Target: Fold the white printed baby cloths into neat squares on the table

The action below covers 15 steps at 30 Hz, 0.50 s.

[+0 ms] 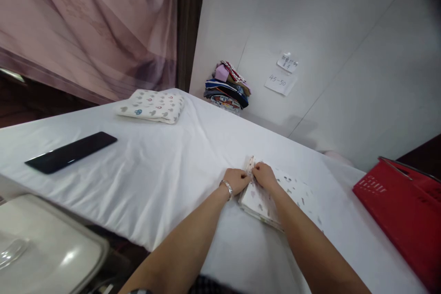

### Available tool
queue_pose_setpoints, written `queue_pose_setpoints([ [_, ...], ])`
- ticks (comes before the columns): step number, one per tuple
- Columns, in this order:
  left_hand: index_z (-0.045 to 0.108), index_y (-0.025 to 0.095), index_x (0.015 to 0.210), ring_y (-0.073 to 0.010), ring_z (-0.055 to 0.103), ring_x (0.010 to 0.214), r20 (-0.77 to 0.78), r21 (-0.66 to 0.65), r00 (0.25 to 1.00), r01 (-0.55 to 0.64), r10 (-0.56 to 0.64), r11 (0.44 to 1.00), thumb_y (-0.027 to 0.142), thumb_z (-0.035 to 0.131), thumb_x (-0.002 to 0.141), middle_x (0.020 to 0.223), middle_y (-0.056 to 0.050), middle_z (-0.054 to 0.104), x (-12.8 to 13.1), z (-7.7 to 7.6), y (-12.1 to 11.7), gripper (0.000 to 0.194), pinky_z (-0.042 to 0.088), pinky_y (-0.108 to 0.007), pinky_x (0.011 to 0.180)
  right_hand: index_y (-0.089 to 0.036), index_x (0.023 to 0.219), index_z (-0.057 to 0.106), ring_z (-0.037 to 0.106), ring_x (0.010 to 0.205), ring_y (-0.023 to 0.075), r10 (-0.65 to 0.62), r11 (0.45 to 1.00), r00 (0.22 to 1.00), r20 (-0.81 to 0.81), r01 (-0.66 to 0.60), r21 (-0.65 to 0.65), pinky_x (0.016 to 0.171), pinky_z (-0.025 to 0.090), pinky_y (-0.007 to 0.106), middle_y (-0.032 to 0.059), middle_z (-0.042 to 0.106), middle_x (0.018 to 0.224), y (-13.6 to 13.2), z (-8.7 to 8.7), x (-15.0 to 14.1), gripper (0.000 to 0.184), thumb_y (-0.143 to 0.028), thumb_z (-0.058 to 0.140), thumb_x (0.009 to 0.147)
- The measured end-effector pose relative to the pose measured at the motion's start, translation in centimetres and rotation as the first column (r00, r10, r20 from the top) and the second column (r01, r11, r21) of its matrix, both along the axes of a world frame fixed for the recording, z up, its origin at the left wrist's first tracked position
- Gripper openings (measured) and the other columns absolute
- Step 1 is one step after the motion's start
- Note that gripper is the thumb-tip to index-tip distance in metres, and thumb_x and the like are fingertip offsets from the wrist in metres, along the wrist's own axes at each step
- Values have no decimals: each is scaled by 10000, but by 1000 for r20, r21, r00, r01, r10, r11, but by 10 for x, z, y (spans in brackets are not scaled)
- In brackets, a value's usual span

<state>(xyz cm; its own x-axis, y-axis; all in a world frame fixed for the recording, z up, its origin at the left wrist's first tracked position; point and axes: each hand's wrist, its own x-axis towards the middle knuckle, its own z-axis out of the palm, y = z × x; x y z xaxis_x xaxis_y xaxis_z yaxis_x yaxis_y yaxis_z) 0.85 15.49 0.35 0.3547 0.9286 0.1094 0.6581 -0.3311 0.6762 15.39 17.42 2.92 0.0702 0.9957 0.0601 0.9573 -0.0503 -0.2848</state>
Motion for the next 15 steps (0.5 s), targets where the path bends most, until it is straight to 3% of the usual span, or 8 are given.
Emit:
queue_pose_setpoints([
  [3,693,223,725,-154,589,716,23,-17,1000,3,-3,1000,519,441,770,741,-3,686,0,-1,0,391,378,-241,663,-162,675,613,521,650,129,25,999,999,-44,-24,38,574,313,223,37,630,701,0,-4,0,175,-231,465,738],
  [9,689,226,716,-150,596,731,23,-8,1000,-1,1,1000,372,503,737,751,7,691,1,-2,1,237,381,-238,686,-165,761,625,554,565,121,107,993,986,-126,-99,65,555,391,216,5,625,618,-3,-9,10,327,-339,358,834],
  [12,687,225,706,-153,595,729,18,-16,1000,-2,3,1000,345,506,727,735,7,688,0,-1,1,218,383,-239,690,-155,937,609,595,758,137,108,987,989,-106,-93,131,677,433,232,42,662,840,3,-10,17,346,-296,304,853],
  [15,682,223,690,-156,591,722,2,-13,1000,3,-3,1000,336,509,718,728,4,686,0,1,1,209,382,-243,691,-149,1078,562,509,1056,167,111,978,993,-38,-103,180,879,380,278,88,586,1130,12,-16,17,337,-227,347,831],
])
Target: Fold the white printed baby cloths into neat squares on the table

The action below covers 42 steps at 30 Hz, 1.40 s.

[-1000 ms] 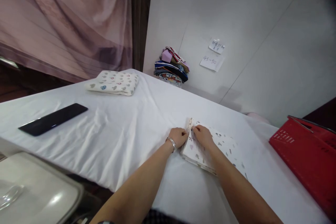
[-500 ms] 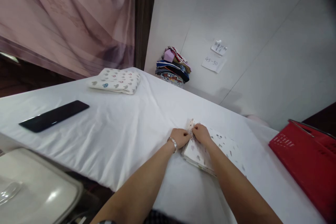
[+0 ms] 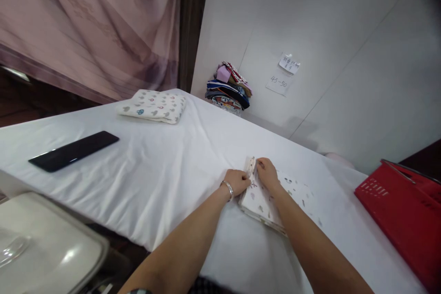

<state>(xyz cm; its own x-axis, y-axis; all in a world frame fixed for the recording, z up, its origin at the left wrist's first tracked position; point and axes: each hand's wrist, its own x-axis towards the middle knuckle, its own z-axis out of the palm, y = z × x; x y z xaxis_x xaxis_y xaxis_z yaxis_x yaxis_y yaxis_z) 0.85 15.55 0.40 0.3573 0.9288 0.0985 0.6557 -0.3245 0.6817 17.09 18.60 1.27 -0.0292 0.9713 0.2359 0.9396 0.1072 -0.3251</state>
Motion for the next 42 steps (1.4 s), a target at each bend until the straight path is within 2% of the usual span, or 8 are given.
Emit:
queue_pose_setpoints([
  [3,669,219,665,-155,588,709,-19,26,1000,6,-5,1000,318,500,716,714,4,681,0,0,1,202,374,-246,679,-144,1169,512,407,1188,190,37,999,996,80,-36,-13,971,307,324,110,495,1265,6,-10,-6,370,-182,363,833],
  [7,653,210,640,-155,581,694,-30,53,999,20,-19,998,304,497,707,693,4,672,1,-3,3,194,364,-245,662,-112,1264,425,325,1258,192,75,997,984,165,-69,-42,1014,260,351,130,410,1347,8,-18,-10,414,-164,315,868],
  [13,646,211,645,-148,571,684,-22,44,999,29,-29,999,324,504,702,699,10,669,2,-3,3,190,359,-242,657,-130,1267,432,344,1250,168,130,989,966,226,-111,-93,997,293,314,104,424,1344,10,-14,-3,411,-198,307,881],
  [19,642,208,630,-133,564,664,-12,60,999,45,-44,997,302,514,685,684,18,664,2,-4,3,168,359,-231,639,-91,1325,347,260,1298,214,81,997,956,282,-72,-42,1022,242,381,122,338,1400,-3,-20,-12,456,-200,226,900],
  [24,637,203,626,-129,560,651,-31,64,999,44,-42,997,297,514,688,663,22,657,2,-4,3,167,362,-228,639,-102,1332,344,260,1300,210,71,997,962,265,-58,-59,1030,227,373,116,330,1407,-2,-18,-13,460,-201,237,896],
  [29,636,206,635,-128,565,663,-35,49,998,57,-56,997,310,507,701,680,26,660,1,-3,3,178,370,-225,638,-107,1328,358,245,1311,205,78,985,982,175,-49,-166,1026,245,369,114,310,1419,-9,-10,-12,472,-243,294,881],
  [35,641,205,622,-137,567,659,-22,50,999,48,-47,998,281,500,693,664,16,660,0,0,1,174,373,-233,646,-117,1347,316,172,1331,224,66,994,972,224,-44,-99,1040,184,425,112,247,1445,-36,-13,-22,484,-302,208,913],
  [42,631,201,608,-133,557,656,-18,13,998,53,-53,999,272,495,694,627,23,638,-1,3,1,176,371,-227,639,-117,1350,314,166,1333,231,74,991,971,229,-45,-129,1037,185,428,110,250,1445,-35,-6,-26,480,-296,216,915],
])
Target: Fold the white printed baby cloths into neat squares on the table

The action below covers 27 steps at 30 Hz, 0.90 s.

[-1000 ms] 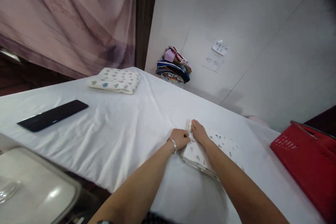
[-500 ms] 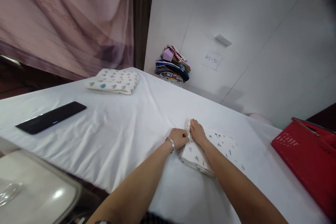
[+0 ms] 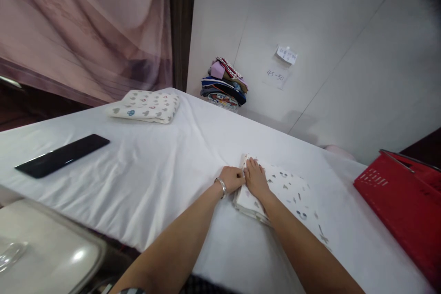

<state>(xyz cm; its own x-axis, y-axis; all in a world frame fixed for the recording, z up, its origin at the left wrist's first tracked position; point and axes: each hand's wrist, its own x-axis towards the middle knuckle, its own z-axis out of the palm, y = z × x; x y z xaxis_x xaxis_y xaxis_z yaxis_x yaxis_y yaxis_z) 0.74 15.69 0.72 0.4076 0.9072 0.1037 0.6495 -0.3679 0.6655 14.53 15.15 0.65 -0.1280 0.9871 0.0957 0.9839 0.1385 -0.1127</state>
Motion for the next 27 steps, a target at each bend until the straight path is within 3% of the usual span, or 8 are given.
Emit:
queue_pose_setpoints([
  [6,633,192,612,-132,545,663,18,-11,1000,8,-8,1000,276,494,693,634,23,631,-2,-3,2,181,365,-224,623,-144,1337,349,226,1320,205,57,995,997,-50,-61,-77,1036,220,415,103,292,1428,-29,3,0,464,-248,244,897],
  [11,628,188,605,-128,537,654,11,-40,1000,19,-19,999,294,501,687,627,24,623,-2,-3,3,184,355,-218,592,-135,1348,346,230,1321,202,43,999,997,-61,-42,12,1070,165,408,88,300,1425,-57,-3,-5,486,-282,218,903],
  [21,628,180,619,-126,536,676,54,-57,998,-12,15,998,278,484,707,630,17,619,-4,-3,-1,195,381,-204,615,-115,1338,358,243,1311,218,43,998,998,-36,-41,56,1055,180,436,106,317,1415,-53,-6,-9,484,-260,234,893],
  [27,659,177,719,-128,556,694,151,-67,984,-87,96,994,354,487,732,699,9,646,-7,-9,-9,247,401,-214,646,-103,1327,365,253,1303,215,60,996,996,-65,-56,68,1052,173,430,113,333,1406,-54,-5,-8,478,-258,231,894],
])
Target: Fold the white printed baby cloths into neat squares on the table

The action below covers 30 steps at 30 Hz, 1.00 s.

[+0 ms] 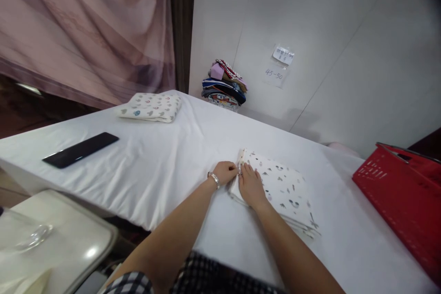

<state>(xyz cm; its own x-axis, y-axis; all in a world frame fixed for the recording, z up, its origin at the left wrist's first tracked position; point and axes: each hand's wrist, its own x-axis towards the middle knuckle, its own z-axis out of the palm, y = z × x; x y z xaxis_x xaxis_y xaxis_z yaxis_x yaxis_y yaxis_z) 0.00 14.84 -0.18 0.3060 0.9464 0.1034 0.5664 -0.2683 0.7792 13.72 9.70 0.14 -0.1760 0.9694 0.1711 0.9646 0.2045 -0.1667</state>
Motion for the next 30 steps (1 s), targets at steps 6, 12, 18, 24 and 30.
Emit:
queue_pose_setpoints([
  [6,665,181,737,-133,572,736,-21,-25,996,-82,82,996,340,478,744,751,-4,666,-1,1,-7,245,414,-213,676,-168,1199,499,371,1221,180,56,995,992,-116,-46,83,1022,241,375,89,472,1301,-5,4,4,383,-231,300,878],
  [12,671,195,786,-131,583,776,-24,-32,996,-89,89,996,297,495,738,797,11,677,-5,0,-24,209,430,-209,717,-202,1054,584,490,1087,171,130,981,981,-147,-105,166,939,344,301,65,585,1130,-16,10,5,318,-193,329,865],
  [18,661,181,744,-125,571,721,20,-43,990,-141,142,989,296,488,739,752,11,666,-10,1,-50,207,430,-210,683,-193,1005,604,527,1006,162,192,976,968,-162,-171,135,887,376,267,62,598,1101,-29,15,6,304,-184,334,866],
  [24,624,166,642,-113,515,628,-9,34,988,-152,153,988,395,448,769,620,14,596,-8,4,-61,315,383,-206,593,-175,1033,589,501,1048,180,219,973,967,-133,-206,106,897,367,286,79,575,1133,-34,19,7,305,-169,338,862],
  [30,566,156,543,-94,427,536,2,63,990,-137,138,989,424,434,766,502,32,480,-9,0,-59,373,314,-205,515,-186,1029,583,496,1055,183,234,971,960,-155,-221,97,910,355,303,84,581,1116,-39,22,6,306,-256,315,899],
])
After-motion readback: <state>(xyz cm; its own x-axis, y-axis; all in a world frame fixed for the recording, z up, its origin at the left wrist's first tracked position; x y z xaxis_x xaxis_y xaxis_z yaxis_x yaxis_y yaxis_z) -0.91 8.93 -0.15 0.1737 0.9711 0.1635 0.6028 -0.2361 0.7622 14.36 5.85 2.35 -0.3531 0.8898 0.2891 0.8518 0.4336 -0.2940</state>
